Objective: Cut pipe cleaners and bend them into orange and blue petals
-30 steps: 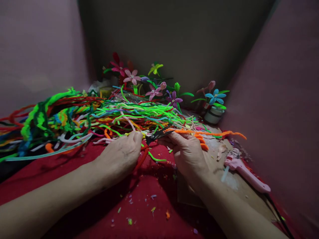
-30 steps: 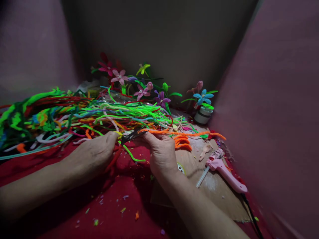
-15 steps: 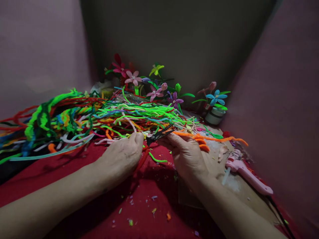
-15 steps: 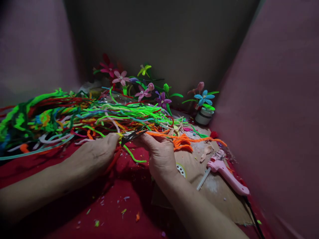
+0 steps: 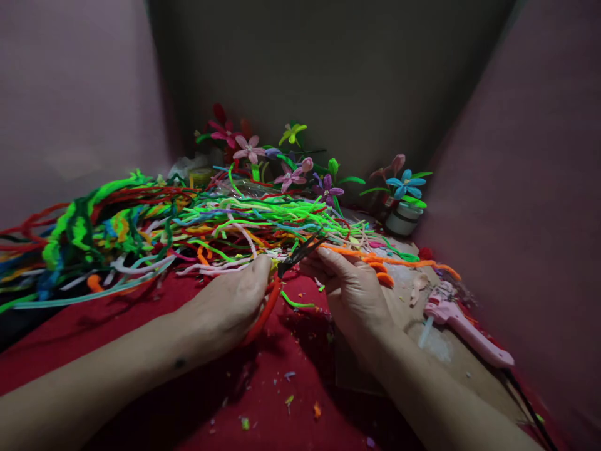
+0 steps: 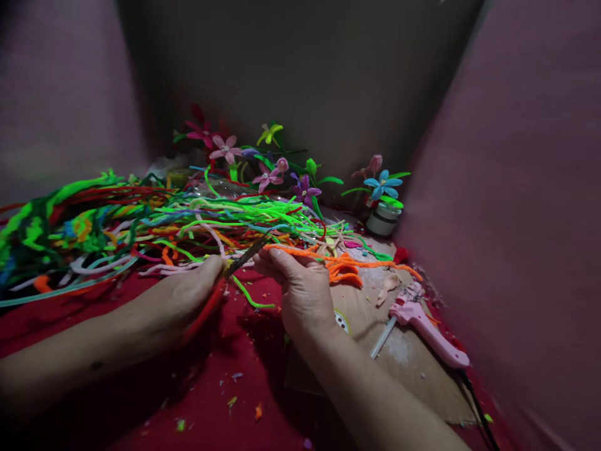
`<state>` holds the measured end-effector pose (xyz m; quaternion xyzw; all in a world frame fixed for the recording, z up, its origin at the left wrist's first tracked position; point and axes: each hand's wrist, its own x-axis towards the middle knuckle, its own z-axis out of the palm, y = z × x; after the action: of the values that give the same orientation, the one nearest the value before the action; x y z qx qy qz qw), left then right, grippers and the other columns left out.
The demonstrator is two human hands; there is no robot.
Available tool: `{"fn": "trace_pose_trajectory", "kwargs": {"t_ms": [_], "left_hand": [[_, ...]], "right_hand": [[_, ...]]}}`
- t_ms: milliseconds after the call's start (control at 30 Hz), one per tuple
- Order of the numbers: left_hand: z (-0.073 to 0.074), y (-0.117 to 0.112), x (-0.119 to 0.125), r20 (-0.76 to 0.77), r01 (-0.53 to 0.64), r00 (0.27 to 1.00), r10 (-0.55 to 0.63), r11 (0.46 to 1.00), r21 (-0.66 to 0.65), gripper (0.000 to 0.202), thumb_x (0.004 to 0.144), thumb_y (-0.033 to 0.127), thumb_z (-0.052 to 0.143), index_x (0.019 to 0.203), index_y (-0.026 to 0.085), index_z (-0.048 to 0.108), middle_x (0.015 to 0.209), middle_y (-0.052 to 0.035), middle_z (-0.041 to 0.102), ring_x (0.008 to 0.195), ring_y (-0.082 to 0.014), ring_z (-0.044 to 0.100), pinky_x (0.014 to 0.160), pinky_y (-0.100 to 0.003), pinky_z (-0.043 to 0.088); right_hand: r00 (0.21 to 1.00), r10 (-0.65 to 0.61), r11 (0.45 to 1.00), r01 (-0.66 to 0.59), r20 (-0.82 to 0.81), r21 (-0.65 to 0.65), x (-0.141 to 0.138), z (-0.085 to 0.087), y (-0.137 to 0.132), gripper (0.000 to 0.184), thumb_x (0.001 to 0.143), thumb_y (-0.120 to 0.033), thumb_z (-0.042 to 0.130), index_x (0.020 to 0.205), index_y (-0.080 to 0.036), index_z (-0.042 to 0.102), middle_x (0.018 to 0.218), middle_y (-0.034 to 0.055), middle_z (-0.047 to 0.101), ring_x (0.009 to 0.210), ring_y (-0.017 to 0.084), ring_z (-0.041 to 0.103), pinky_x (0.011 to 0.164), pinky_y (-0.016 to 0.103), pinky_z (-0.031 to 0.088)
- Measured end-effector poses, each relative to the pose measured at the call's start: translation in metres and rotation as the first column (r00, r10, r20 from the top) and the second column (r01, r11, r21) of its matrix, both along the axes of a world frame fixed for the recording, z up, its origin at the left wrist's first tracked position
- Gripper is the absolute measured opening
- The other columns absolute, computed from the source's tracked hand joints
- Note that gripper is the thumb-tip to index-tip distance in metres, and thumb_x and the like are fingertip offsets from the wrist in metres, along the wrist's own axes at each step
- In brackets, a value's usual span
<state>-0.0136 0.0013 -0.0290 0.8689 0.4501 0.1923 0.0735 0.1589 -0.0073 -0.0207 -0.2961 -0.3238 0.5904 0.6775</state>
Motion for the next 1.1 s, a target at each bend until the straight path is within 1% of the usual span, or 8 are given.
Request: {"fn": "trace_pose_trajectory", "kwargs": {"t_ms": [67,167,233,333,733,833,933,1100], "left_hand": [[0.0071,-0.0024,-0.0002,-0.15,-0.049,0.987,0.059,0.996,0.073,0.012,0.081,0.015,0.035,0.084,0.018,0.047,0.079,-0.0085,0.061,0.069,-0.0214,0.057,0.058,-0.03,0.041],[0.0116,-0.0037,0.0032,-0.367,-0.09,0.915,0.169,0.971,0.221,0.021,0.081,0.007,0.03,0.087,0.015,0.048,0.078,-0.0108,0.059,0.068,-0.0237,0.058,0.056,-0.032,0.041],[0.0115,-0.0039,0.0056,-0.411,-0.087,0.889,0.2,0.957,0.277,0.024,0.08,0.004,0.029,0.089,0.013,0.049,0.077,-0.0109,0.058,0.067,-0.0243,0.058,0.055,-0.032,0.042],[0.0104,-0.0043,0.0069,-0.427,-0.073,0.881,0.204,0.95,0.304,0.024,0.08,0.003,0.029,0.089,0.012,0.05,0.077,-0.0112,0.057,0.066,-0.0251,0.059,0.053,-0.033,0.043],[0.0122,-0.0046,0.0077,-0.465,-0.107,0.853,0.237,0.951,0.29,0.025,0.081,0.004,0.029,0.093,0.012,0.049,0.079,-0.0107,0.059,0.065,-0.0231,0.061,0.052,-0.031,0.044],[0.0111,-0.0042,0.0081,-0.481,-0.117,0.848,0.223,0.964,0.24,0.024,0.081,0.005,0.028,0.092,0.013,0.048,0.08,-0.0102,0.059,0.067,-0.0231,0.061,0.052,-0.03,0.043],[0.0106,-0.0044,0.0088,-0.461,-0.099,0.87,0.176,0.978,0.185,0.023,0.082,0.007,0.027,0.091,0.013,0.048,0.08,-0.0103,0.059,0.069,-0.0236,0.06,0.054,-0.031,0.043],[0.0104,-0.0042,0.0093,-0.419,-0.134,0.894,0.155,0.988,0.081,0.022,0.085,0.013,0.026,0.092,0.014,0.047,0.077,-0.0087,0.059,0.062,-0.0219,0.059,0.053,-0.031,0.041]], "right_hand": [[1.0,0.0,0.999,-0.001,0.008,0.041,-0.0006,0.0005,-0.0001,0.007,0.066,-0.018,0.068,0.072,-0.015,0.071,0.071,0.0036,0.072,0.067,0.018,0.067,0.074,0.035,0.055],[1.0,0.007,0.997,-0.008,0.01,0.079,-0.0013,0.0006,-0.0004,0.009,0.067,-0.017,0.067,0.076,-0.016,0.071,0.075,0.0035,0.072,0.069,0.018,0.067,0.075,0.035,0.054],[1.0,0.006,0.997,-0.007,0.005,0.08,-0.0014,0.0001,-0.0004,0.009,0.067,-0.016,0.067,0.075,-0.016,0.071,0.074,0.003,0.072,0.068,0.017,0.067,0.074,0.035,0.055],[1.0,-0.004,0.997,0.002,0.017,0.08,-0.002,-0.0001,-0.0008,0.009,0.067,-0.016,0.067,0.075,-0.015,0.071,0.073,0.0025,0.072,0.067,0.017,0.067,0.072,0.034,0.055],[1.0,0.025,0.998,-0.026,0.011,0.053,-0.0045,0.0014,-0.0011,0.008,0.065,-0.015,0.068,0.073,-0.013,0.071,0.071,0.0036,0.072,0.065,0.017,0.066,0.07,0.033,0.055],[0.999,0.041,0.998,-0.04,-0.015,0.042,-0.0043,-0.0009,-0.0005,0.009,0.066,-0.015,0.068,0.074,-0.014,0.071,0.07,0.0034,0.072,0.064,0.017,0.066,0.071,0.033,0.055],[0.998,0.055,0.998,-0.053,-0.041,0.042,-0.0049,-0.002,-0.0009,0.007,0.066,-0.015,0.067,0.072,-0.013,0.071,0.069,0.0036,0.071,0.063,0.017,0.066,0.07,0.034,0.055],[0.996,0.062,0.998,-0.062,-0.059,0.004,-0.0061,-0.0011,-0.0015,0.006,0.063,-0.016,0.069,0.068,-0.014,0.071,0.064,0.003,0.071,0.062,0.018,0.067,0.071,0.034,0.055]]}}
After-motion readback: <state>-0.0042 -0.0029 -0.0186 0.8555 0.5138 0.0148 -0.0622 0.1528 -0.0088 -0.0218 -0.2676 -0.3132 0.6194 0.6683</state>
